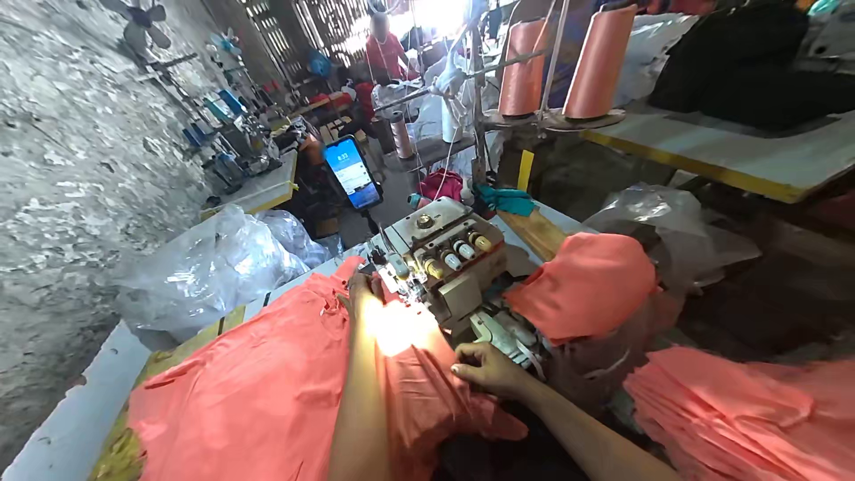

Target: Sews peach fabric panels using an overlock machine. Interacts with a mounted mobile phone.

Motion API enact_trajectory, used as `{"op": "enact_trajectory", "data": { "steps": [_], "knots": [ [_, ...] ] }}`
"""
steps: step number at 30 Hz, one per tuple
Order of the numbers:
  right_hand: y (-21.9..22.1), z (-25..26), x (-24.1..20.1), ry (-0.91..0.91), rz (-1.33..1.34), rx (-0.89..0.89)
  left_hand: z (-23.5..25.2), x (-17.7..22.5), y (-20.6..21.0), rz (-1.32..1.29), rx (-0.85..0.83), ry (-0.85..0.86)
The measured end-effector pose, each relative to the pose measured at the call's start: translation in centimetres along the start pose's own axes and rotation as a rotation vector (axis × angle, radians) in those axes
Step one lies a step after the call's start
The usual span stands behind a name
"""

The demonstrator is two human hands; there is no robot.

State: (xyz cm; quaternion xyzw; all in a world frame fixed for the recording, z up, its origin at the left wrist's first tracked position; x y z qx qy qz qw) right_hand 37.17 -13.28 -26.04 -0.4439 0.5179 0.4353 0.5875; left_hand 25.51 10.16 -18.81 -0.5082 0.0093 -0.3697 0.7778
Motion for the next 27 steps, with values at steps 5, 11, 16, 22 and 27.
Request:
{"op": "enact_trajectory", "data": {
  "steps": [5, 11, 16, 22, 27],
  "knots": [
    [-0.2, 3.1, -2.4, 0.009, 0.033, 0.031, 3.0, -0.1, -1.3, -0.059, -0.039, -0.280],
    [-1.3, 3.6, -2.6, -0.019, 0.078, -0.085, -4.7, -1.8, -4.6, -0.328, 0.318, -0.426],
    [-2.8, 4.1, -2.6, -0.004, 0.089, -0.329, -20.7, -1.5, -5.9, -0.269, -0.332, -0.244],
    [-4.9, 4.1, -3.1, -0.041, -0.115, -0.563, -19.1, -5.2, -17.5, -0.244, -0.391, -0.026],
    [-4.4, 1.7, -2.8, -0.039, -0.497, -0.580, -14.4, -5.1, -20.2, 0.245, 0.071, 0.059]
  ]
}}
Point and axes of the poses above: each hand's wrist, its own z-axis towards the middle knuckle, its own y-axis out of the palm, x = y × z, the point moved 1 cm from there along z, towards the middle knuckle, and after that the axes turned 6 degrees about x, right-handed, at the moved point
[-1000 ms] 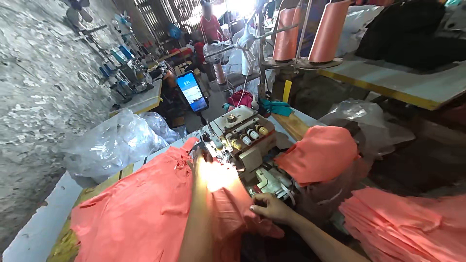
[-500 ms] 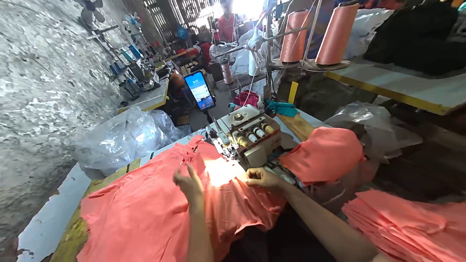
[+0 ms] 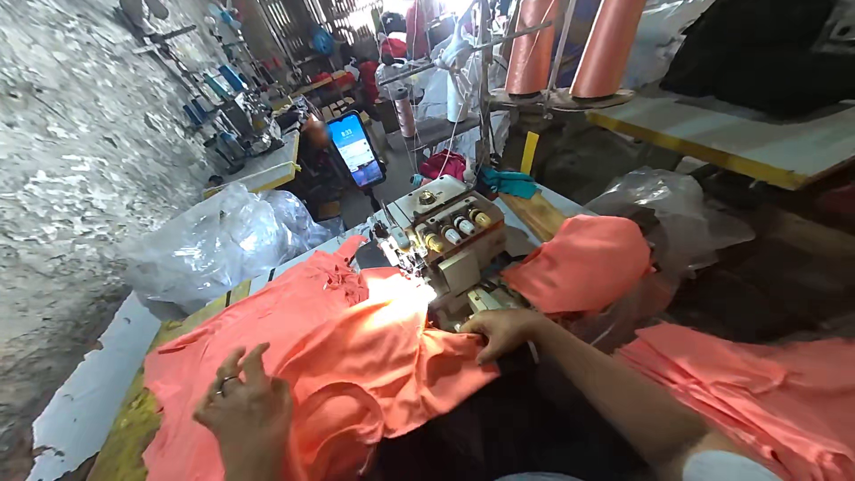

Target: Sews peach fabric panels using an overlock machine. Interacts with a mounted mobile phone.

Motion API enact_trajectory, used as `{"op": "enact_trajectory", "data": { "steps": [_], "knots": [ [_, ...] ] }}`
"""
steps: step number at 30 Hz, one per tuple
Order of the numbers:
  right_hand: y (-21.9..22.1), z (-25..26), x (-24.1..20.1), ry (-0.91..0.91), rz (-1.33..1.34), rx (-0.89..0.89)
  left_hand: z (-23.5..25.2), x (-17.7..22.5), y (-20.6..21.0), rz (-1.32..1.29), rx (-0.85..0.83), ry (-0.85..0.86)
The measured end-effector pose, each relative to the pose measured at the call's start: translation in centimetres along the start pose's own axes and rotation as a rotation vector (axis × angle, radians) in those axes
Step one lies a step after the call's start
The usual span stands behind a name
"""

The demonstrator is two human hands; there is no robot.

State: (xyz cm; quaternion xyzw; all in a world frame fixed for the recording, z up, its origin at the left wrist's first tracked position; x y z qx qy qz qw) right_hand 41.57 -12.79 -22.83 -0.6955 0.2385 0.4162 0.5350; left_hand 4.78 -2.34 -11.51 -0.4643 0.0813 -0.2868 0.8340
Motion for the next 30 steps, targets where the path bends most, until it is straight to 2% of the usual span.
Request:
{"op": "enact_trajectory", "data": {
  "steps": [2, 3, 5, 6, 9, 11, 16, 17, 20, 24, 27, 30],
  "knots": [
    [0.3, -0.3, -1.3, 0.222, -0.237, 0.119, -1.3, 3.6, 2.0, -0.091, 0.014, 0.071],
    [0.4, -0.2, -2.0, 0.258, -0.256, 0.215, -2.6, 5.3, 3.9, -0.225, -0.017, 0.125],
    [1.2, 0.7, -2.6, 0.107, -0.136, 0.415, -5.6, 8.1, 8.3, -0.480, -0.076, 0.166],
    [1.8, 1.4, -2.7, -0.001, -0.057, 0.482, -7.0, 8.9, 10.3, -0.524, -0.064, 0.137],
    [3.5, 3.7, -2.1, -0.185, 0.115, 0.573, -9.5, 9.8, 13.8, -0.429, -0.029, -0.010],
    [4.1, 4.4, -1.6, -0.171, 0.162, 0.553, -10.2, 9.4, 14.7, -0.381, -0.067, -0.045],
    [4.4, 3.6, -1.9, -0.089, 0.184, 0.201, -11.1, 7.8, 15.0, -0.448, -0.174, 0.057],
    [4.2, 3.4, -2.0, -0.101, 0.184, 0.177, -11.1, 7.2, 15.0, -0.485, -0.181, 0.062],
    [3.6, 3.5, -1.8, -0.166, 0.170, 0.266, -11.1, 6.5, 15.0, -0.514, -0.155, 0.090],
    [3.2, 4.8, -1.7, -0.119, 0.224, 0.396, -11.5, 7.0, 15.5, -0.461, -0.089, 0.089],
    [2.2, 4.2, -1.7, -0.146, 0.315, 0.275, -11.7, 6.6, 15.8, -0.460, -0.060, 0.089],
    [1.0, 2.2, -0.8, -0.151, 0.247, 0.126, -11.8, 6.4, 15.8, -0.473, -0.065, 0.103]
  ]
}}
Point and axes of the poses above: each hand's wrist, its own z-axis towards the middle knuckle, its own y-axis out of the palm, x = y × z, the point moved 1 cm from there along z, towards the middle knuckle, and after that the axes turned 6 degrees about x, right-handed, at the moved point
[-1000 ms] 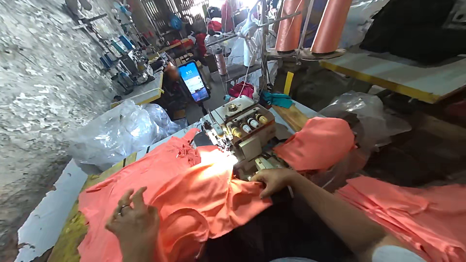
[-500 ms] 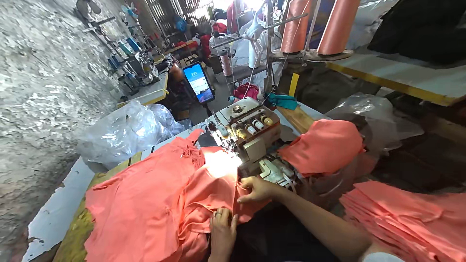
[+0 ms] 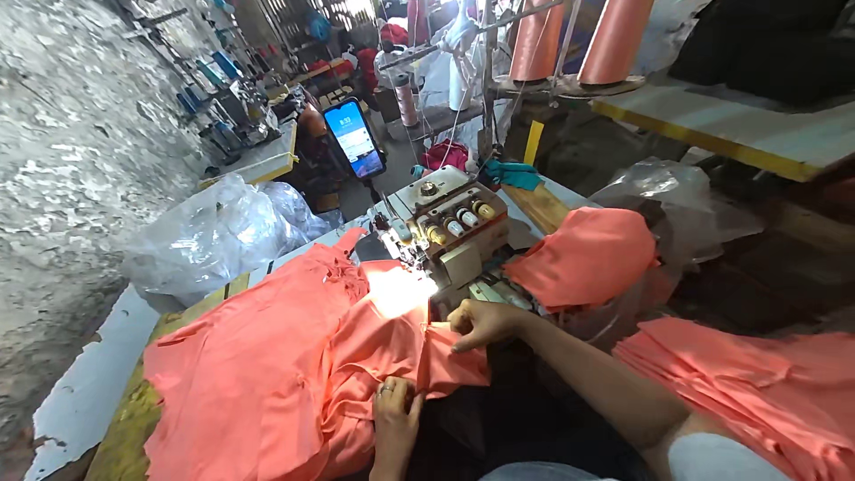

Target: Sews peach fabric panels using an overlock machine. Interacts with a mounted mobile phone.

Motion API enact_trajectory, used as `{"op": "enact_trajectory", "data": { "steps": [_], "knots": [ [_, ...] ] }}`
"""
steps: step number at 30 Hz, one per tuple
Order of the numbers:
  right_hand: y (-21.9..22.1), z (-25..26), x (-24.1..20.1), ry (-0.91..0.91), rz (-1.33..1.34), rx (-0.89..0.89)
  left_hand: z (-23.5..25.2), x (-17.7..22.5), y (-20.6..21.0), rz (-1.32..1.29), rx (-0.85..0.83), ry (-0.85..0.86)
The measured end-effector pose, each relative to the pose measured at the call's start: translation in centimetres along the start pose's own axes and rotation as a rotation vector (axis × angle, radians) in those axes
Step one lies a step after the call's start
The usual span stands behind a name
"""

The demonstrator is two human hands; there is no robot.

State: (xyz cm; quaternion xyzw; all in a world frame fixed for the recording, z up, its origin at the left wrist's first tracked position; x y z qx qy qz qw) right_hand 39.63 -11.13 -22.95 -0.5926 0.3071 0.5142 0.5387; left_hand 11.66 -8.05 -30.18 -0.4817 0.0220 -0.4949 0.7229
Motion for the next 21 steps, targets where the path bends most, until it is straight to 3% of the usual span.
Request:
{"op": "enact_trajectory", "data": {
  "steps": [4, 7, 9, 11, 14, 17, 19, 21],
  "knots": [
    [-1.1, -2.6, 0.7, 0.007, -0.076, 0.073, 0.2, -0.4, -0.1, 0.008, -0.012, -0.006],
    [-1.2, -3.9, 0.2, 0.017, -0.151, 0.207, 0.5, 2.1, -0.7, -0.089, -0.006, -0.155],
    [-0.5, -4.3, -0.4, -0.042, -0.244, 0.295, 0.8, 5.6, -0.5, -0.133, 0.175, -0.134],
    [0.8, -4.5, -0.9, -0.145, -0.319, 0.389, 0.9, 8.7, 0.9, -0.194, 0.342, -0.001],
    [3.3, -4.7, -1.9, -0.203, -0.314, 0.525, 1.7, 9.8, 5.6, -0.148, 0.487, 0.079],
    [4.2, -5.3, -3.0, 0.038, -0.198, 0.565, 3.1, 8.1, 8.6, 0.050, 0.619, 0.075],
    [3.7, -5.7, -2.4, 0.261, -0.099, 0.476, 3.4, 7.3, 9.0, 0.107, 0.595, 0.073],
    [3.4, -6.4, -0.9, 0.364, -0.009, 0.403, 2.8, 6.8, 9.0, 0.082, 0.528, 0.127]
  ]
}}
Point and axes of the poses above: each hand's wrist, its own z-axis towards the middle knuckle, its own y-axis out of the palm, x = y × z, the point moved 1 cm from there along z, towards the middle knuckle, and after that the axes turned 6 degrees about x, right-handed, at the moved point
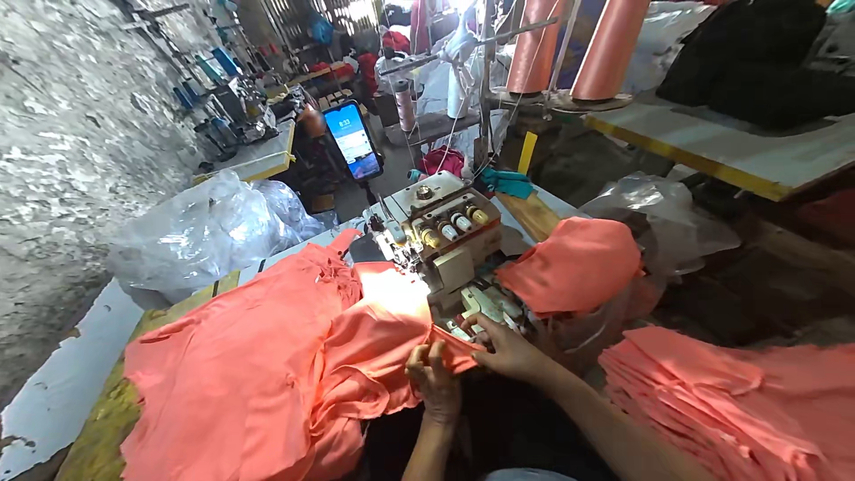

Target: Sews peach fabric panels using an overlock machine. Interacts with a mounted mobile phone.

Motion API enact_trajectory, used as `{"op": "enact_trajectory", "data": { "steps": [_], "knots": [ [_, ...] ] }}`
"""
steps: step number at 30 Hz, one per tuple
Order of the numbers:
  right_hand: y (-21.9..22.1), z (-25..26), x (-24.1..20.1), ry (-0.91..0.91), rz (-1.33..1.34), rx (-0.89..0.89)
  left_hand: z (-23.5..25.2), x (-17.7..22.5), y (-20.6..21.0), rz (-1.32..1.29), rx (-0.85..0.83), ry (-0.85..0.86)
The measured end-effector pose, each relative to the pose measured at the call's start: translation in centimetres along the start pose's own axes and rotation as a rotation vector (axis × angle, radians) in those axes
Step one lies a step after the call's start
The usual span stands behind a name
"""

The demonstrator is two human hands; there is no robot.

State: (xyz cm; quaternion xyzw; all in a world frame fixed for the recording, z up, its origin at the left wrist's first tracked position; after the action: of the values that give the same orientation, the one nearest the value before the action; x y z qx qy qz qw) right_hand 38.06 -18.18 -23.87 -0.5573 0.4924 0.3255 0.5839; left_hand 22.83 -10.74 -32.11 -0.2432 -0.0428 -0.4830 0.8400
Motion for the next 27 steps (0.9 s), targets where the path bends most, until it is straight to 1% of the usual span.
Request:
{"op": "enact_trajectory", "data": {
  "steps": [1, 3, 7, 9, 11, 13, 15, 17, 19, 20, 22, 23, 25, 27],
  "knots": [
    [-0.2, -0.2, 0.5, 0.016, 0.025, 0.003, -0.3, -0.2, 0.0, -0.018, -0.024, 0.033],
    [-0.3, -0.7, 0.8, 0.001, 0.035, 0.110, -0.5, -0.3, 0.0, -0.045, -0.064, 0.073],
    [0.2, -1.0, -0.3, -0.138, -0.005, 0.355, 1.4, -0.8, 0.0, -0.111, -0.067, 0.137],
    [0.4, -0.3, -1.0, -0.203, -0.031, 0.449, 3.1, -1.6, -0.2, -0.130, -0.079, 0.203],
    [0.6, 0.8, -1.8, -0.243, -0.049, 0.500, 5.3, -2.3, -0.3, -0.122, -0.080, 0.287],
    [1.1, 2.2, -2.6, -0.252, -0.031, 0.501, 7.8, -2.8, -1.1, -0.090, -0.104, 0.339],
    [1.7, 3.5, -3.3, -0.236, 0.016, 0.497, 10.5, -3.1, -2.2, -0.066, -0.198, 0.348],
    [2.5, 4.9, -4.3, -0.172, 0.122, 0.502, 13.2, -3.9, -2.9, -0.097, -0.362, 0.295],
    [3.4, 6.7, -5.0, -0.081, 0.322, 0.504, 15.5, -5.2, -3.2, -0.123, -0.540, 0.173],
    [3.8, 7.5, -5.4, -0.035, 0.433, 0.523, 16.5, -5.9, -2.9, -0.138, -0.588, 0.108],
    [4.3, 8.8, -6.0, 0.068, 0.607, 0.574, 18.0, -7.1, -2.0, -0.181, -0.614, 0.019],
    [4.5, 9.1, -6.2, 0.111, 0.649, 0.591, 18.6, -7.5, -1.5, -0.198, -0.619, -0.015],
    [4.6, 9.0, -6.3, 0.145, 0.659, 0.598, 19.3, -8.1, -0.4, -0.220, -0.588, -0.040],
    [4.5, 8.5, -6.2, 0.124, 0.601, 0.603, 19.6, -8.5, 0.3, -0.170, -0.583, -0.107]
  ]
}}
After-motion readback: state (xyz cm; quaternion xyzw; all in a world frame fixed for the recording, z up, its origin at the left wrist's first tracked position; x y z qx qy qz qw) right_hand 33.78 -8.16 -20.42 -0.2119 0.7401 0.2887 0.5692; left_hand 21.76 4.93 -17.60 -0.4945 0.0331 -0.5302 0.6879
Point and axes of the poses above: each hand's wrist, its own z-axis towards the middle knuckle, its own y-axis out of the palm, x = y × z, the point moved 1 cm from there along z, towards the middle knuckle, and after that the axes turned 6 degrees about x, right-handed, at the moved point
